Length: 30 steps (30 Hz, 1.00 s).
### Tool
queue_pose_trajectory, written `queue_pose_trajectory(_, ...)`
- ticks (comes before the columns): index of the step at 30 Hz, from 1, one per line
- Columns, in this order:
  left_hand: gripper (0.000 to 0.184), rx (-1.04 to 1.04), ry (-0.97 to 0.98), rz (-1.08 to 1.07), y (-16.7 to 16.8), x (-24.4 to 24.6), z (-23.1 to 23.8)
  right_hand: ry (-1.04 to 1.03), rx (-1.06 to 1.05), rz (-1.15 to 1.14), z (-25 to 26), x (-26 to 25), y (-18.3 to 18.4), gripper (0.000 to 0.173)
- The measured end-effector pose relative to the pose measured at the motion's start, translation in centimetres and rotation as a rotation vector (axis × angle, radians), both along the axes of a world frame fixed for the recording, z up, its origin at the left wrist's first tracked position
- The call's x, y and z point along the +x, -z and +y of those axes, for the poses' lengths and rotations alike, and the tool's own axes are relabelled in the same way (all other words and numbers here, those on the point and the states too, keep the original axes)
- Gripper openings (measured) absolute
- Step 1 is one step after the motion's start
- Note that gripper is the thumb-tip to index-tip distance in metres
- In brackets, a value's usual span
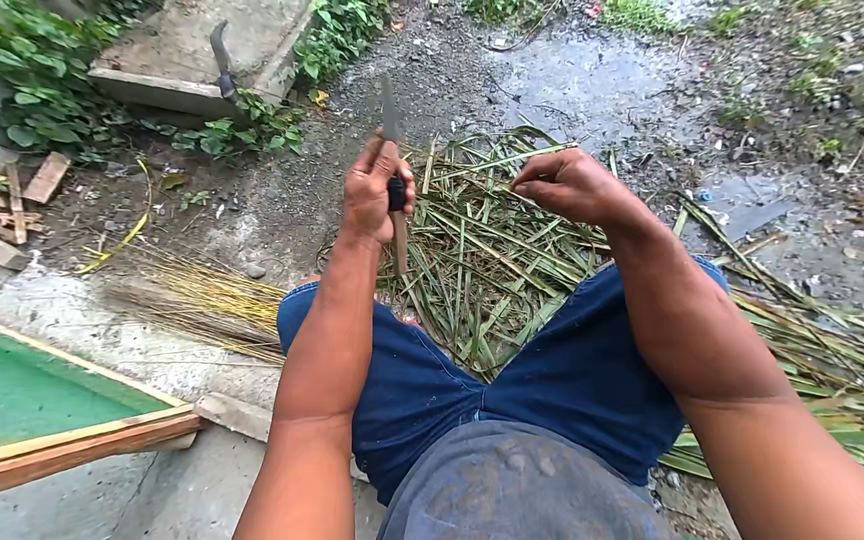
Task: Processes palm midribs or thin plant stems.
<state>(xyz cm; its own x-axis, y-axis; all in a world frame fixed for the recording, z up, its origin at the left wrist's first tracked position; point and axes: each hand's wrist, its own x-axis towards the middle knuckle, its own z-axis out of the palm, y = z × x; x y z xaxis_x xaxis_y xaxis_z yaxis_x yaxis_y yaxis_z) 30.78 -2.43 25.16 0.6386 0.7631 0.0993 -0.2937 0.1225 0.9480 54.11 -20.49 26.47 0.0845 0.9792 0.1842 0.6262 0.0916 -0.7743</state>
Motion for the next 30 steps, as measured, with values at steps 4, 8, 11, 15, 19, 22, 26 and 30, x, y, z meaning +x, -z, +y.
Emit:
queue_pose_trajectory(4, 0.033, -0.016, -0.099, -0.036, -0.8, -1.3, 1.4, -0.007, -0.023, 0.038, -1.1, 1.2, -0.4, 0.020)
queue_pose_trajectory(8, 0.033, -0.028, -0.150, -0.071, -0.9, -2.2, 2.2, 0.001, -0.029, 0.014, -2.1, 2.5, -0.6, 0.021)
queue_pose_trajectory(11, 0.032, -0.034, -0.207, -0.104, -1.4, -3.4, 3.0, -0.005, -0.044, -0.001, -3.1, 3.6, -0.9, 0.020)
queue_pose_trajectory(15, 0.033, -0.016, -0.252, -0.148, -1.9, -5.2, 4.1, -0.002, -0.053, -0.024, -4.9, 5.7, -1.5, 0.021)
queue_pose_trajectory(19, 0.033, -0.023, -0.292, -0.168, -2.2, -6.5, 4.8, 0.024, -0.056, -0.060, -7.6, 8.0, -1.5, 0.020)
queue_pose_trajectory(22, 0.035, -0.020, -0.275, -0.169, -2.0, -6.7, 4.9, 0.025, -0.072, -0.076, -9.3, 9.7, -0.7, 0.019)
queue_pose_trajectory(26, 0.033, -0.011, -0.316, -0.170, -1.9, -7.8, 5.7, 0.091, -0.121, -0.069, -11.9, 12.4, 0.8, 0.018)
queue_pose_trajectory(30, 0.034, -0.006, -0.368, -0.196, -2.1, -9.1, 6.4, 0.185, -0.143, -0.001, -14.7, 15.2, 2.7, 0.016)
